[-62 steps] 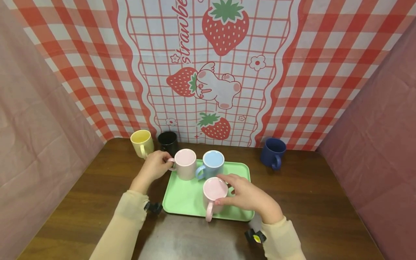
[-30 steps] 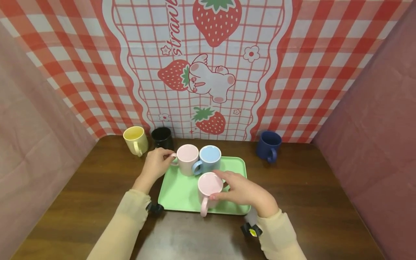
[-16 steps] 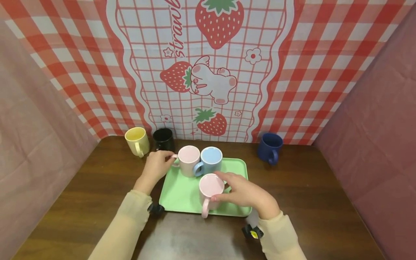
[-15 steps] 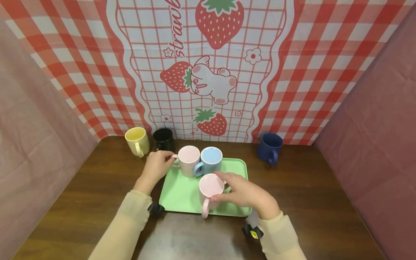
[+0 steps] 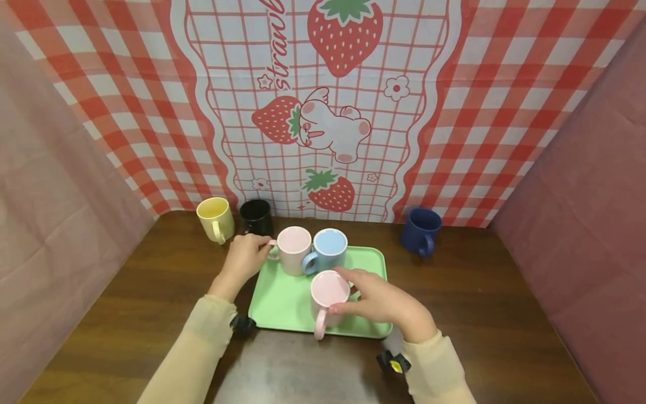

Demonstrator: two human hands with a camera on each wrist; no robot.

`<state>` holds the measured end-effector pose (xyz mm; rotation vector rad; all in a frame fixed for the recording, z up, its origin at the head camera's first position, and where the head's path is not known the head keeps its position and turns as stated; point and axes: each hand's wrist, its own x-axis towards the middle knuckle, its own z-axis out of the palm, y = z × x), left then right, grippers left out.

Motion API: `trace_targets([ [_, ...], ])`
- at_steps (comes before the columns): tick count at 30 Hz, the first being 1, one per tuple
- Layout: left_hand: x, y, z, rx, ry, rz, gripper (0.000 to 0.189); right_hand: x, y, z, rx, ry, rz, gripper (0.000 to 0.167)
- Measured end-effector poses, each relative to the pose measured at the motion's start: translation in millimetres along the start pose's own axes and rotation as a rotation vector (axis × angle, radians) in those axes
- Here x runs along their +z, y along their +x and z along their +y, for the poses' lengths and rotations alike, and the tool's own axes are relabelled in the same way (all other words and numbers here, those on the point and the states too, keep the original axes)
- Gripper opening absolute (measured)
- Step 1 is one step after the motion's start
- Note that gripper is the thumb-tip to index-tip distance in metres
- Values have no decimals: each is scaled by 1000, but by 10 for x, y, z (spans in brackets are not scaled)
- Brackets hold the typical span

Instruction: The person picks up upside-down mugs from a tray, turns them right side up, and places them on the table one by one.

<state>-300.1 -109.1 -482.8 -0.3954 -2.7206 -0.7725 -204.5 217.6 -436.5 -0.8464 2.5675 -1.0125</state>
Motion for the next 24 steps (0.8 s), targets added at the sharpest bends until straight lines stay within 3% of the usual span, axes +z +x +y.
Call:
trace_targets([
  [5, 2, 7, 7, -8, 4, 18, 12, 6, -37, 3, 2, 8, 8, 80],
  [11, -9, 14, 25, -5, 30, 86, 12, 4, -80, 9, -11, 16, 17, 78],
  [24, -205, 2, -34, -30, -25, 237, 13, -2, 13, -32, -26, -5, 2, 81],
])
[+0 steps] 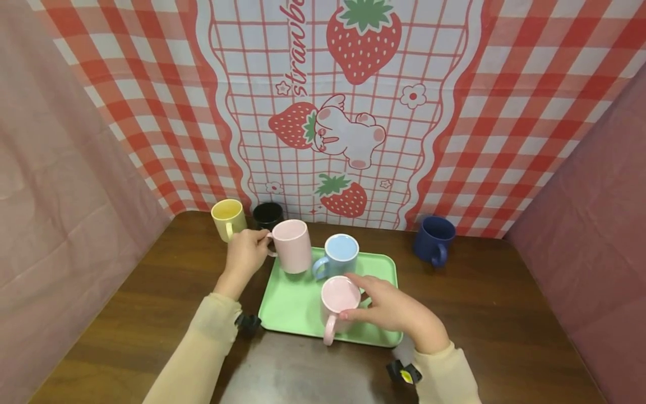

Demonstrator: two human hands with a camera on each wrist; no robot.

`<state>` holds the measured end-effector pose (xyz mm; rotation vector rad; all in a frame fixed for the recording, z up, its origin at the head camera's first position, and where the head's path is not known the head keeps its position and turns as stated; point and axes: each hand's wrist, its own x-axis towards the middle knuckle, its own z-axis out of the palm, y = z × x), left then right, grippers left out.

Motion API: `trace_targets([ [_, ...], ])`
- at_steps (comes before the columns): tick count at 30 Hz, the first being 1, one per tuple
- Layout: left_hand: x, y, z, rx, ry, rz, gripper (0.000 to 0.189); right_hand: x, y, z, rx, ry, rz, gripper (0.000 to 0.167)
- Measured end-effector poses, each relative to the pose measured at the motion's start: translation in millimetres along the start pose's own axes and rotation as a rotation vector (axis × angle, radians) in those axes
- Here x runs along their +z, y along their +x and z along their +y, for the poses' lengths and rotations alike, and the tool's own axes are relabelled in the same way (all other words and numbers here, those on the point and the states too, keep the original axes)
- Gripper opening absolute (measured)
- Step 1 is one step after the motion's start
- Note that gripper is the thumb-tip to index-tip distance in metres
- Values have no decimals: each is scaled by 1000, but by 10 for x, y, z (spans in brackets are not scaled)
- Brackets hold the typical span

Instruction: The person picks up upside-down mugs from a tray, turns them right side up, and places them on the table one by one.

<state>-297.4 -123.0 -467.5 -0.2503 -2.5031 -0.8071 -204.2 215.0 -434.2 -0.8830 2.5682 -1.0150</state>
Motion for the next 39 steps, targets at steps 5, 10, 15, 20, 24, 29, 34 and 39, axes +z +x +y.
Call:
trace_targets([
  [5, -46, 9, 3, -6, -53, 68, 14, 9, -17, 11, -10, 19, 4, 78],
  [10, -103, 18, 8, -84, -199, 78, 22, 16, -3, 15, -25, 28, 1, 75],
  [15, -146, 23, 48, -182, -397, 22, 24, 13, 5, 16, -19, 6, 0, 77],
  [20, -124, 17, 100, -298, -590, -33, 27, 18, 7, 39, -13, 10, 0, 78],
  [24, -98, 7, 151, -387, -784, -76, 26, 21, 2, 45, -11, 19, 1, 79],
  [29, -80, 3, 202, -464, -965, -142, 25, 13, 3, 43, -11, 23, 1, 79],
  [34, -74, -1, 269, -550, -1077, -186, 24, 1, -5, 24, -8, 19, -1, 79],
  [39, -70, -8, 350, -592, -1153, -205, 22, -10, -19, 0, -12, 13, 1, 79],
])
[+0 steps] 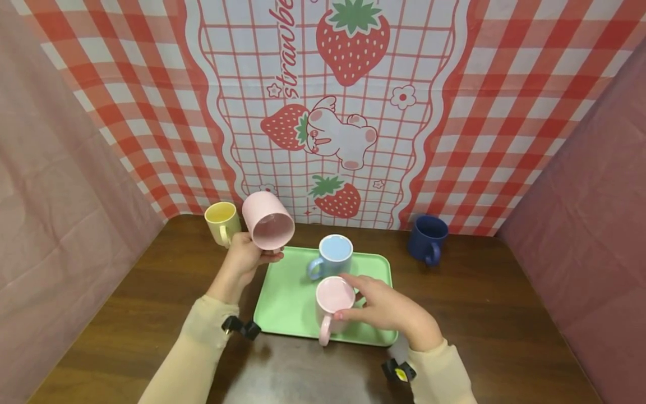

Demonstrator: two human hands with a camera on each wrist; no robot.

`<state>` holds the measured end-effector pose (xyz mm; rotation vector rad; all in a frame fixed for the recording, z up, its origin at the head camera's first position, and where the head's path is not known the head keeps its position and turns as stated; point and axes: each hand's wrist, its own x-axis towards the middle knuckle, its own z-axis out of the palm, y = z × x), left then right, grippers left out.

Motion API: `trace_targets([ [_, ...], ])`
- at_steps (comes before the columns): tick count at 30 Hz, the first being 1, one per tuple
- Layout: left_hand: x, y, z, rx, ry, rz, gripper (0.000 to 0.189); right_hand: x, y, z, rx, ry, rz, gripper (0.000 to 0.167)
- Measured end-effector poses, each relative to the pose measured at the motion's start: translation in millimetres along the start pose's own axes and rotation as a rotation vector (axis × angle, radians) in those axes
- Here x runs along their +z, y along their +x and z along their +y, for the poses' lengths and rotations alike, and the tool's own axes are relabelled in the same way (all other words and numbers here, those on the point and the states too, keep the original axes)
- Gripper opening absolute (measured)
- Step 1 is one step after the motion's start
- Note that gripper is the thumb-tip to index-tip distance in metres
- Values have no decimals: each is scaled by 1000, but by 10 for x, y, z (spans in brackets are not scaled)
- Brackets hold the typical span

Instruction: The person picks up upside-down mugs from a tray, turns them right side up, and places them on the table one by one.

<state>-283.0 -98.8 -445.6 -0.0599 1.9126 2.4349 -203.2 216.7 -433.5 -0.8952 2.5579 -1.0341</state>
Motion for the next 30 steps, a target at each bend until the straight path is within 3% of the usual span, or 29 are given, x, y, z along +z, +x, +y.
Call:
trace_targets([
  [7, 76, -32, 15, -34, -91, -44, 10, -2, -5, 4, 10, -33, 9, 81],
  [13, 89, -49, -9, -60, -110, -55, 17, 8, -19, 5, 17, -16, 8, 81],
  [18, 136, -57, -33, -57, -150, -95, 13, 7, -13, 9, 15, -20, 4, 81],
  [30, 264, -114, -74, -101, -213, -163, 22, 27, -2, 13, -17, -101, 55, 75],
])
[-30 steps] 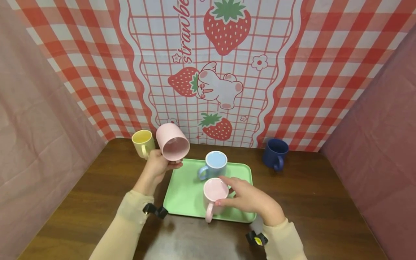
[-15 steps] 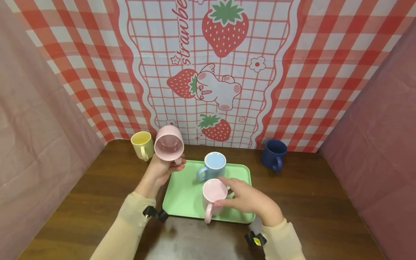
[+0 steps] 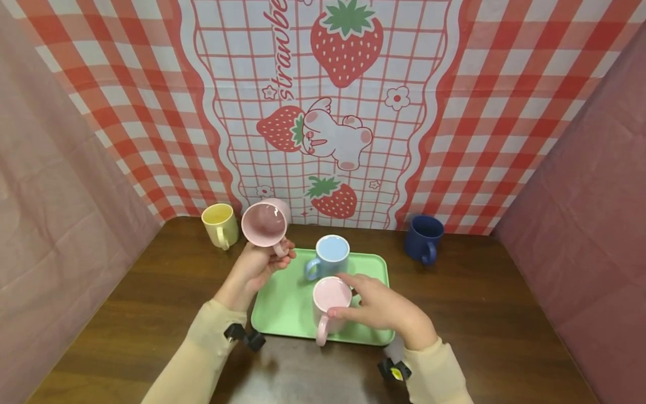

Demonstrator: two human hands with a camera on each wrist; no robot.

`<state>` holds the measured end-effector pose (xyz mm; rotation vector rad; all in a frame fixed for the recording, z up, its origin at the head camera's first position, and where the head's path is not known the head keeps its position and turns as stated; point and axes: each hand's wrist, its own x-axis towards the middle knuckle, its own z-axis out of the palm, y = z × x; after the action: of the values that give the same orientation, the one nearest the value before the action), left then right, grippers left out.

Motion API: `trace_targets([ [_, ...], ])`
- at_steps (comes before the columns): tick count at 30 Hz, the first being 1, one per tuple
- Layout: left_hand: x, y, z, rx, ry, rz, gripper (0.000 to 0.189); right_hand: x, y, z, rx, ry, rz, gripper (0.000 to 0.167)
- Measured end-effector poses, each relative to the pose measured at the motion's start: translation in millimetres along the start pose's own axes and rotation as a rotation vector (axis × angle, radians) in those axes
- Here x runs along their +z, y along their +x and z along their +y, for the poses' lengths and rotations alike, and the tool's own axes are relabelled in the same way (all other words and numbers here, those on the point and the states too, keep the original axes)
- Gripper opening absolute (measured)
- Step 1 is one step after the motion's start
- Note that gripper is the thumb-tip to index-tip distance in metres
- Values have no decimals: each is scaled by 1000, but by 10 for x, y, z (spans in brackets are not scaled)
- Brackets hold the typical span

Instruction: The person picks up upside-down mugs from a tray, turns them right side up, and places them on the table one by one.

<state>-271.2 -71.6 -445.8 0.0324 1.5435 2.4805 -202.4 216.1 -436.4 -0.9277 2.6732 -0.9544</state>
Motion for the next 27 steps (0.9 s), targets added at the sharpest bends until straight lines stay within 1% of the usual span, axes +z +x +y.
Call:
trace_targets([
  [2, 37, -18, 0, -7, -3, -2, 23, 2, 5, 2, -2, -20, 34, 71],
  [4, 78, -35, -2, -20, -11, -2, 24, 9, 14, 6, -3, -33, 87, 66],
  [8, 160, -70, -10, -54, -29, 6, 26, 33, 54, -4, -2, -45, 263, 49],
  [11, 217, -97, -24, -73, -39, 7, 26, 60, 86, -49, 10, -11, 394, 36],
  [14, 269, -119, -48, -78, -51, -8, 28, 96, 112, -112, 26, 44, 484, 30],
  [18, 344, -147, -94, -69, -63, -34, 28, 159, 156, -194, 32, 113, 559, 30],
  [22, 426, -193, -135, -69, -65, -35, 24, 215, 188, -274, 21, 182, 606, 31],
  [27, 510, -251, -168, -55, -60, -38, 19, 270, 203, -350, -34, 236, 645, 26],
])
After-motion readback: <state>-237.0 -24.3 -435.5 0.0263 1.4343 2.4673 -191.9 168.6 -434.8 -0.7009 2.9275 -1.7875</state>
